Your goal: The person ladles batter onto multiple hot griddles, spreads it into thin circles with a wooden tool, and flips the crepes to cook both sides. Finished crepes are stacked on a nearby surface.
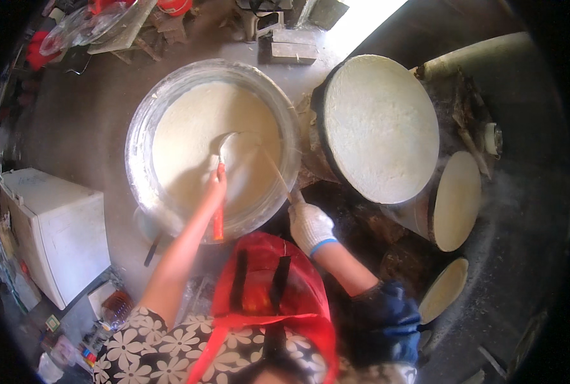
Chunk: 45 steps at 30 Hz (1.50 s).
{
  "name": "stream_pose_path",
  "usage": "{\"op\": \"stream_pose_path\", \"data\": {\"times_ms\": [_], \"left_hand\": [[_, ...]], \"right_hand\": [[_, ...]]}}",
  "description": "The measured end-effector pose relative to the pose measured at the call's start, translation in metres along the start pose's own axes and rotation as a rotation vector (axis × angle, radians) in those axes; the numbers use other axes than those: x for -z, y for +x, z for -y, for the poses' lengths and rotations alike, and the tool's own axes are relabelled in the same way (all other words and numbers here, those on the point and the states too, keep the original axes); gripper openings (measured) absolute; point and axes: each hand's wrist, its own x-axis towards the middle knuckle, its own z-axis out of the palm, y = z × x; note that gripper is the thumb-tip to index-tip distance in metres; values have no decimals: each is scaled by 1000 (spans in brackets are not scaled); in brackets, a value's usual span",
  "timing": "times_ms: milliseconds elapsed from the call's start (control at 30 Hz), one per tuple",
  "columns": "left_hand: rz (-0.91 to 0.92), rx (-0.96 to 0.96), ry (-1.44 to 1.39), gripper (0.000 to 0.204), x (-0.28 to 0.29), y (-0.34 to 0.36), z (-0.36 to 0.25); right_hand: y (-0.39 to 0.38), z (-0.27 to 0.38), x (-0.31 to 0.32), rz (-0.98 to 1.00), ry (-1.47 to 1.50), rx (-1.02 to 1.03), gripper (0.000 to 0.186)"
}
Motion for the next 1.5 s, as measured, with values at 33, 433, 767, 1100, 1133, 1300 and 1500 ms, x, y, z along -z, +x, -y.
{"op": "stream_pose_path", "data": {"times_ms": [33, 433, 767, 1100, 1133, 1300, 1500], "left_hand": [[56, 91, -73, 43, -10, 0, -13], [753, 537, -1597, 41, -9, -68, -52], [958, -143, -1543, 49, 101, -208, -215], [545, -774, -955, 52, 204, -317, -343], [519, -827, -920, 52, 211, -323, -351], [45, -857, -755, 49, 229, -316, -365], [943, -138, -1067, 55, 211, -257, -283]], "right_hand": [[-1, -8, -20, -63, -33, -4, 43], [-97, -5, -30, 357, 1324, -431, 54], [-129, 0, 71, 100, 870, 300, 53], [-159, 58, 218, -597, 103, 679, 58], [-162, 64, 225, -641, 63, 668, 59], [-162, 83, 230, -778, -67, 616, 60], [-151, 36, 162, -650, -230, 401, 62]]}}
